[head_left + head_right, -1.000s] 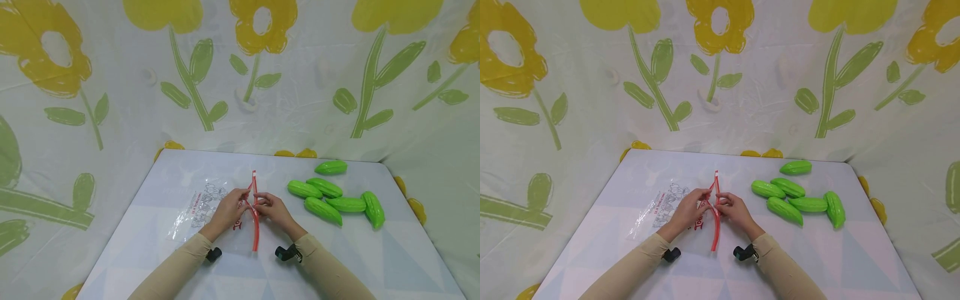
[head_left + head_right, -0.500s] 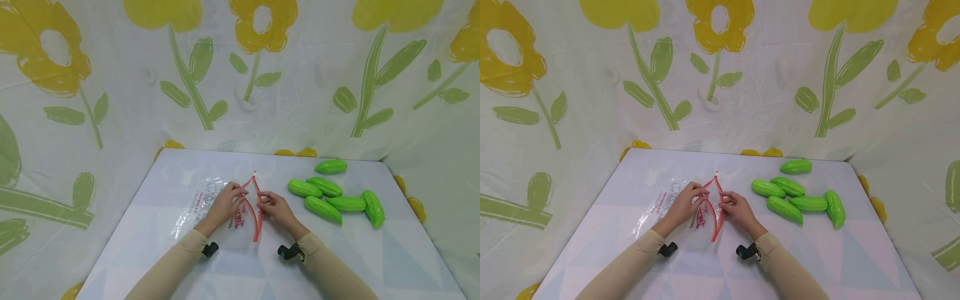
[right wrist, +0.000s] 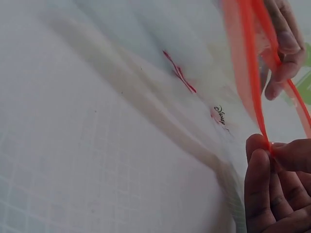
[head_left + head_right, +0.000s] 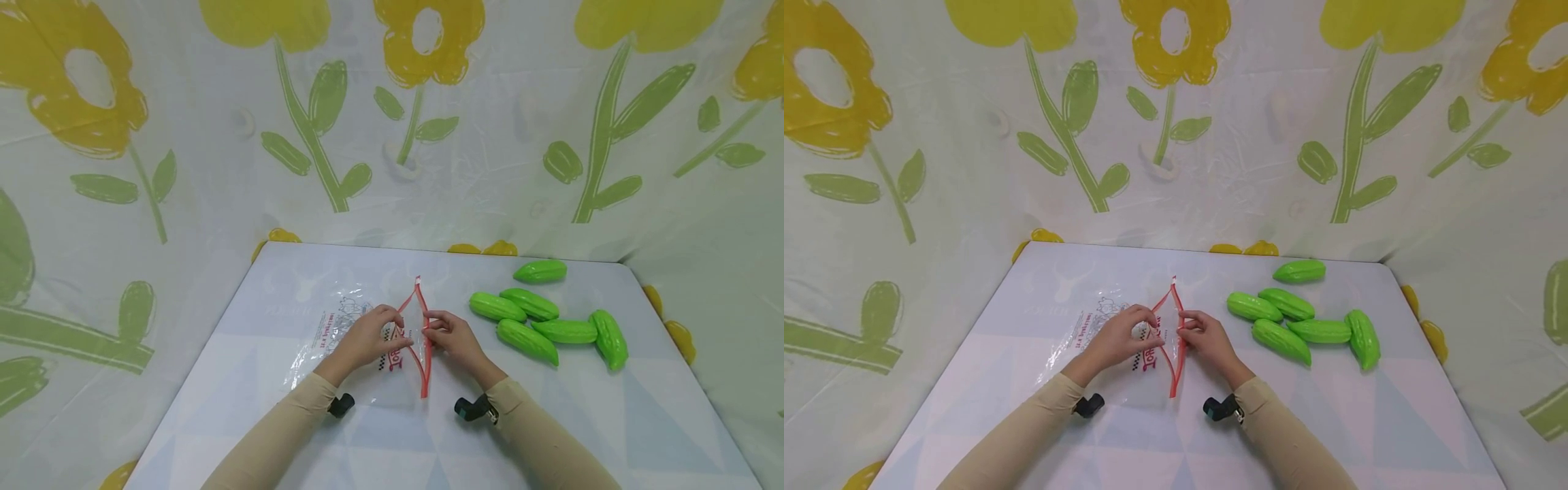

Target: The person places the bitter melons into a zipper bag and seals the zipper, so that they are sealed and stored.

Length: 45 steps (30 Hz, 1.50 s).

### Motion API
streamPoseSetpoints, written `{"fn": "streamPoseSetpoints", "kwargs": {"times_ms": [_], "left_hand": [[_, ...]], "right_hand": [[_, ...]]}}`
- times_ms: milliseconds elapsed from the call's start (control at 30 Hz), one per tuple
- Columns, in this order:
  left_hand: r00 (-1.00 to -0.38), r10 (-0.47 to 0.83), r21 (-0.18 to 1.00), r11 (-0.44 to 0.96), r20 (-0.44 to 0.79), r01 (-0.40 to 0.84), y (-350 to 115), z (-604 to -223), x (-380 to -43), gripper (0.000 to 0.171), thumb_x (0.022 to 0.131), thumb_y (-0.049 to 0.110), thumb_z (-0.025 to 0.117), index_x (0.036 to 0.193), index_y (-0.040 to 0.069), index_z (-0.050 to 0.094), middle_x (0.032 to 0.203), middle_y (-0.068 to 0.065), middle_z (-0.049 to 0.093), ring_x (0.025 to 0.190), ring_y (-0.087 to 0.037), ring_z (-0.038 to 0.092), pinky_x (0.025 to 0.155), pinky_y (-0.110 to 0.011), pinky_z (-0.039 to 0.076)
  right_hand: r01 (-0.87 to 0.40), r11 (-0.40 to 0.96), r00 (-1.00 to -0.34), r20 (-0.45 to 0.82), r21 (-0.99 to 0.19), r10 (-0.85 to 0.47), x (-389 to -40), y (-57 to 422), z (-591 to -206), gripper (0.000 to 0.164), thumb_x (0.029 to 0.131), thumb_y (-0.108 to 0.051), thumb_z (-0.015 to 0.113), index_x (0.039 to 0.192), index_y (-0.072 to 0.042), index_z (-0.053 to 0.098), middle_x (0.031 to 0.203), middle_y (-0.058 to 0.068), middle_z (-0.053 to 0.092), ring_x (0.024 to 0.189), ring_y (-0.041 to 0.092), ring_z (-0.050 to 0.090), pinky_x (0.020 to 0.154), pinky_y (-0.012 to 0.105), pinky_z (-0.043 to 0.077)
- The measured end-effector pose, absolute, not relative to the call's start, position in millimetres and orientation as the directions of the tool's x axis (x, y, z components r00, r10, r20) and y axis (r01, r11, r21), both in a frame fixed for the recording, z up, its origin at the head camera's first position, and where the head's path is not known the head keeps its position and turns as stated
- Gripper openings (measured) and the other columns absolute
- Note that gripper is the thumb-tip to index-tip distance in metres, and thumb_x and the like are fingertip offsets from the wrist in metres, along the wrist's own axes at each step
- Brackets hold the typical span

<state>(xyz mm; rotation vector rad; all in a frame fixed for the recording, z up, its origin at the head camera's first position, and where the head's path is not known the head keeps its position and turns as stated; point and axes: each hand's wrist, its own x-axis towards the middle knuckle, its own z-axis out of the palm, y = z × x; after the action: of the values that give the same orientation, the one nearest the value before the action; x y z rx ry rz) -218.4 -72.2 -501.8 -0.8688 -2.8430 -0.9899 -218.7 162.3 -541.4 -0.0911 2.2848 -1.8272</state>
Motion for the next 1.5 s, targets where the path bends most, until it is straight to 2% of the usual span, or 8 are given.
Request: {"fn": "streamPoseSetpoints", "kwargs": {"times_ms": [167, 300, 600, 900, 1100, 1300, 1500], "left_hand": [[-0.85, 0.51, 0.581, 0.654, 0.134, 0.484, -70.7, -501.2, -217.2, 0.059, 0.082, 0.049, 0.083, 0.124, 0.011, 0.066, 0.127, -0.002, 0.063, 0.118, -0.024, 0.062, 0.1, -0.041, 0.053], [-0.849, 0.509, 0.561, 0.665, 0.142, 0.493, -69.9, -503.2, -217.0, 0.07, 0.08, 0.05, 0.085, 0.134, 0.012, 0.064, 0.132, -0.002, 0.061, 0.117, -0.023, 0.062, 0.099, -0.042, 0.054], [-0.859, 0.469, 0.606, 0.628, 0.206, 0.488, -70.3, -505.0, -217.4, 0.063, 0.082, 0.044, 0.085, 0.13, 0.009, 0.065, 0.132, -0.002, 0.058, 0.114, -0.02, 0.062, 0.099, -0.038, 0.055], [-0.847, 0.438, 0.597, 0.607, 0.301, 0.525, -74.7, -500.0, -219.9, 0.059, 0.083, 0.032, 0.087, 0.132, 0.01, 0.064, 0.126, -0.002, 0.058, 0.111, -0.02, 0.061, 0.096, -0.038, 0.056], [-0.855, 0.396, 0.59, 0.619, 0.336, 0.519, -74.8, -498.3, -220.5, 0.062, 0.083, 0.033, 0.087, 0.136, 0.012, 0.062, 0.124, -0.003, 0.057, 0.108, -0.02, 0.06, 0.093, -0.038, 0.056], [-0.854, 0.372, 0.579, 0.628, 0.364, 0.52, -73.8, -501.1, -221.3, 0.072, 0.085, 0.033, 0.084, 0.147, 0.014, 0.054, 0.123, -0.006, 0.056, 0.102, -0.028, 0.062, 0.086, -0.039, 0.056], [-0.859, 0.35, 0.581, 0.634, 0.373, 0.51, -73.5, -502.1, -221.6, 0.077, 0.085, 0.033, 0.085, 0.15, 0.008, 0.05, 0.123, -0.008, 0.056, 0.097, -0.029, 0.061, 0.081, -0.038, 0.056]], "right_hand": [[0.079, 0.241, -0.978, -0.122, -0.967, -0.172, -218.7, 162.8, -541.2, 0.044, 0.097, -0.01, 0.07, 0.139, -0.005, 0.06, 0.099, 0.008, 0.071, 0.077, 0.015, 0.066, 0.068, 0.028, 0.059], [0.081, 0.236, -0.977, -0.124, -0.968, -0.171, -218.2, 163.2, -541.4, 0.043, 0.097, -0.009, 0.07, 0.139, -0.005, 0.06, 0.1, 0.008, 0.07, 0.077, 0.015, 0.066, 0.067, 0.026, 0.058], [0.105, 0.226, -0.975, -0.145, -0.968, -0.166, -218.2, 165.5, -542.5, 0.044, 0.098, -0.009, 0.069, 0.14, -0.007, 0.06, 0.104, 0.011, 0.07, 0.081, 0.015, 0.066, 0.07, 0.026, 0.059], [0.125, 0.256, -0.983, -0.155, -0.959, -0.099, -219.0, 169.0, -545.0, 0.039, 0.097, -0.008, 0.069, 0.136, -0.009, 0.064, 0.102, 0.01, 0.069, 0.079, 0.016, 0.065, 0.066, 0.027, 0.057], [0.15, 0.268, -0.982, -0.176, -0.952, -0.075, -218.6, 168.4, -543.5, 0.038, 0.096, -0.008, 0.07, 0.134, -0.011, 0.065, 0.103, 0.01, 0.067, 0.08, 0.016, 0.064, 0.066, 0.026, 0.057], [0.154, 0.263, -0.979, -0.182, -0.952, -0.087, -218.1, 167.5, -543.6, 0.038, 0.097, -0.01, 0.07, 0.135, -0.011, 0.065, 0.105, 0.011, 0.067, 0.08, 0.017, 0.064, 0.066, 0.027, 0.056], [0.14, 0.27, -0.981, -0.17, -0.953, -0.093, -217.3, 166.8, -542.7, 0.038, 0.097, -0.01, 0.069, 0.135, -0.01, 0.064, 0.105, 0.011, 0.067, 0.078, 0.017, 0.064, 0.064, 0.027, 0.056]]}}
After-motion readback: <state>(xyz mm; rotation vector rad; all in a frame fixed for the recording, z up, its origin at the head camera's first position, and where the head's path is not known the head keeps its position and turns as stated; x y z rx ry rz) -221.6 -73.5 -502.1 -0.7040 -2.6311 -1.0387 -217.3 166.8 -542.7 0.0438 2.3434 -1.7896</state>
